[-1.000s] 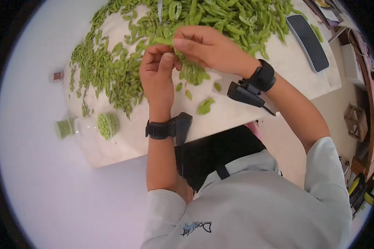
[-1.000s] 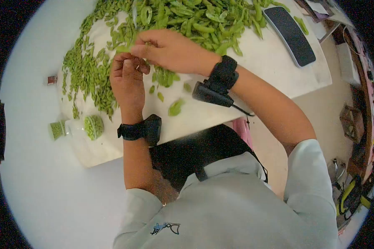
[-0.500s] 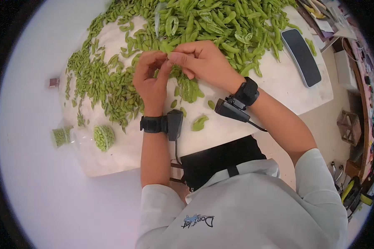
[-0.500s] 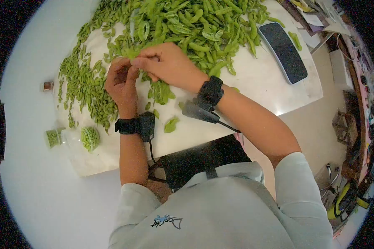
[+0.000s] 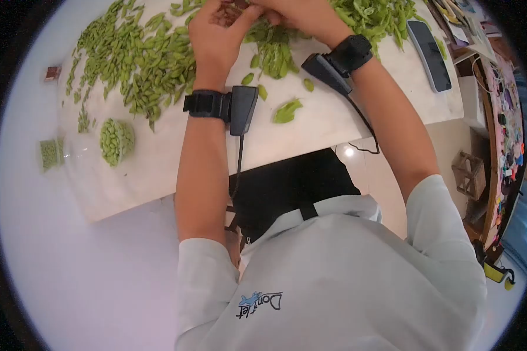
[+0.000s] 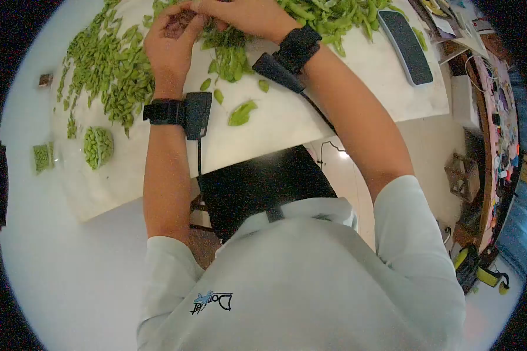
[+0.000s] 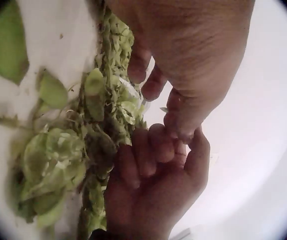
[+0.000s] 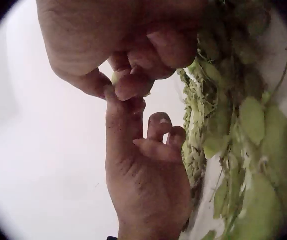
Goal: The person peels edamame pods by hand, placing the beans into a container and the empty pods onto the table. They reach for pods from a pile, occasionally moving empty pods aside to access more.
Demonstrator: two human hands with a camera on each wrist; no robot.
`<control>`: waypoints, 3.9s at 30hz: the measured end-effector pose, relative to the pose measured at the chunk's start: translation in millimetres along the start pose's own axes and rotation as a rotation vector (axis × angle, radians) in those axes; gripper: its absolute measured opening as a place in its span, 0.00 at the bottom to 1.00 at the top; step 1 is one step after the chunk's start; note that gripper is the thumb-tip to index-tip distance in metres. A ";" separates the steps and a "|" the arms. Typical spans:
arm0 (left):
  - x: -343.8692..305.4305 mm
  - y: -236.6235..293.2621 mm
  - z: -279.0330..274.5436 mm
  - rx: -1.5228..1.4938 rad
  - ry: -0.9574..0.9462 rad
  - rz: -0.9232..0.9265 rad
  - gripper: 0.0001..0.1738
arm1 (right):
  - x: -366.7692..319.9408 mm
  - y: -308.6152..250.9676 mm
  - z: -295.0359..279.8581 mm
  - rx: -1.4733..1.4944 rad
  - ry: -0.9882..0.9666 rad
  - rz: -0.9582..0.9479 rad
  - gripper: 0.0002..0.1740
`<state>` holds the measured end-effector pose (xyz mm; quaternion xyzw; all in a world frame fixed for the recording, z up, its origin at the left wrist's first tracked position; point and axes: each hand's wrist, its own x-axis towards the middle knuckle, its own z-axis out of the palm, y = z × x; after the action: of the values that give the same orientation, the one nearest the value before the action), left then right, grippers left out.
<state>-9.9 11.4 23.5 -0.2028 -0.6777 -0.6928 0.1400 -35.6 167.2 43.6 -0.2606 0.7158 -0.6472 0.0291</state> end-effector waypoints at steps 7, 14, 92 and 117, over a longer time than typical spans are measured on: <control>1.4 2.5 -5.3 0.001 -0.158 -0.075 0.10 | -11.0 1.8 5.2 -0.154 0.073 -0.019 0.26; 0.0 -0.9 -0.7 -0.120 -0.285 -0.112 0.08 | -24.2 2.3 5.9 -0.115 0.055 0.000 0.26; -0.7 -0.6 0.9 -0.038 -0.199 -0.190 0.02 | -20.9 4.8 3.1 -0.420 0.173 -0.047 0.22; -4.6 -15.3 -1.1 -0.011 -0.172 -0.084 0.12 | -24.0 8.5 2.5 -0.194 0.098 0.064 0.22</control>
<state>-13.1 10.6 7.8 -0.2339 -0.6912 -0.6819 0.0511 -16.8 175.0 28.0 -0.2074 0.7837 -0.5855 -0.0108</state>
